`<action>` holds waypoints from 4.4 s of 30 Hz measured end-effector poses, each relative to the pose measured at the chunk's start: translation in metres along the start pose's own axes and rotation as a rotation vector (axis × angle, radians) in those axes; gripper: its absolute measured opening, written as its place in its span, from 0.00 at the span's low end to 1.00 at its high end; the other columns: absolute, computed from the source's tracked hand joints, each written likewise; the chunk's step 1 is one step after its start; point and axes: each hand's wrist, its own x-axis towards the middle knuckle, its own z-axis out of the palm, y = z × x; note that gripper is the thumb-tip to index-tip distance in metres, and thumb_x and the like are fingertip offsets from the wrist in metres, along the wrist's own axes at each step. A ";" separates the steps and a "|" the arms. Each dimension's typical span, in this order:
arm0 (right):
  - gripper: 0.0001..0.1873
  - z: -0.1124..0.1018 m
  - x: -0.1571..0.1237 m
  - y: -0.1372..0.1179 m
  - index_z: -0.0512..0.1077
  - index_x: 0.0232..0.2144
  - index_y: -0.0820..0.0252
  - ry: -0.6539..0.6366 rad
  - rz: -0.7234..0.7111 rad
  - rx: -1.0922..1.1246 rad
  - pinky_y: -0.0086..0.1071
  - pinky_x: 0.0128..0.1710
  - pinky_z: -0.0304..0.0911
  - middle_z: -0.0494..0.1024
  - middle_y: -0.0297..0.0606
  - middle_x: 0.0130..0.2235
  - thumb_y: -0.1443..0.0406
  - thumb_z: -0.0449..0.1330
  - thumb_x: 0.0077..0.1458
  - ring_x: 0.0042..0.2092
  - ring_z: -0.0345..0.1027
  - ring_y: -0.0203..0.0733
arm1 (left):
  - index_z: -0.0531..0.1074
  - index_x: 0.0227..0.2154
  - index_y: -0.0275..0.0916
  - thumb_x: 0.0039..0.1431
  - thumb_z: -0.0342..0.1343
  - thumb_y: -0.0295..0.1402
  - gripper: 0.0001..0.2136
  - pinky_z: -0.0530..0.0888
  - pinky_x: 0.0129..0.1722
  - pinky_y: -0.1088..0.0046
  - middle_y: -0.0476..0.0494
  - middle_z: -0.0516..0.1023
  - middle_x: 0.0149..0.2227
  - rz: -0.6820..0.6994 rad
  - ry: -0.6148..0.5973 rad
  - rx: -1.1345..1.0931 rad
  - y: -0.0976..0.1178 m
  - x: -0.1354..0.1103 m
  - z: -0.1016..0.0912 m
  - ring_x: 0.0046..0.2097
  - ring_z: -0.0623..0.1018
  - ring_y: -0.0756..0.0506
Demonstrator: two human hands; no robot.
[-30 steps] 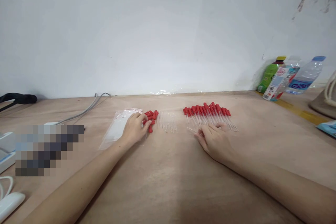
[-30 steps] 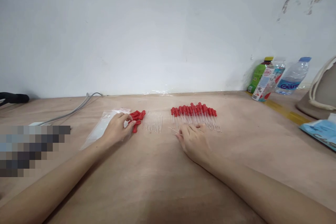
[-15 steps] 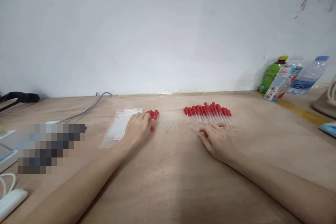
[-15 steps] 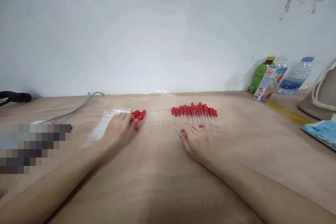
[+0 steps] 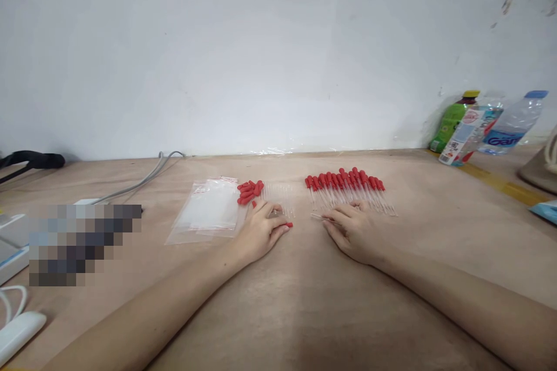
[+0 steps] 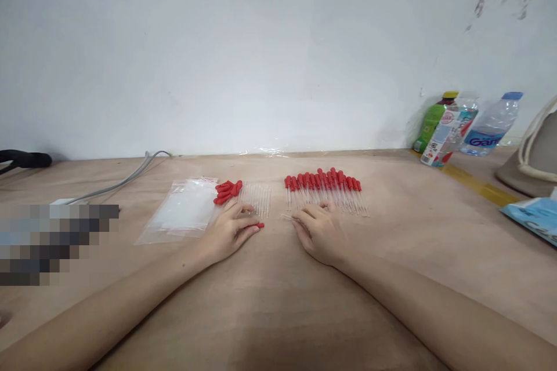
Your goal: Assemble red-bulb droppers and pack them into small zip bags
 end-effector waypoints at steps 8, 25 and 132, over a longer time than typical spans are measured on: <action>0.11 0.011 0.013 -0.003 0.70 0.34 0.61 0.021 -0.029 0.083 0.34 0.40 0.47 0.74 0.37 0.31 0.66 0.48 0.56 0.31 0.64 0.34 | 0.66 0.36 0.38 0.58 0.46 0.34 0.07 0.68 0.34 0.72 0.46 0.73 0.33 -0.195 0.017 -0.250 0.002 0.005 0.010 0.35 0.72 0.47; 0.08 0.014 0.013 -0.002 0.68 0.35 0.59 0.058 -0.168 0.186 0.34 0.39 0.49 0.76 0.34 0.29 0.66 0.50 0.56 0.26 0.65 0.32 | 0.71 0.37 0.38 0.57 0.48 0.36 0.10 0.69 0.32 0.75 0.47 0.76 0.35 -0.256 -0.021 -0.480 0.008 0.007 0.009 0.34 0.74 0.49; 0.13 -0.019 0.035 -0.010 0.70 0.23 0.60 -0.341 -0.158 0.027 0.32 0.34 0.48 0.71 0.37 0.29 0.64 0.50 0.55 0.32 0.60 0.37 | 0.70 0.41 0.38 0.49 0.57 0.36 0.15 0.71 0.39 0.71 0.45 0.76 0.37 -0.213 0.060 -0.427 -0.001 0.001 0.009 0.38 0.74 0.47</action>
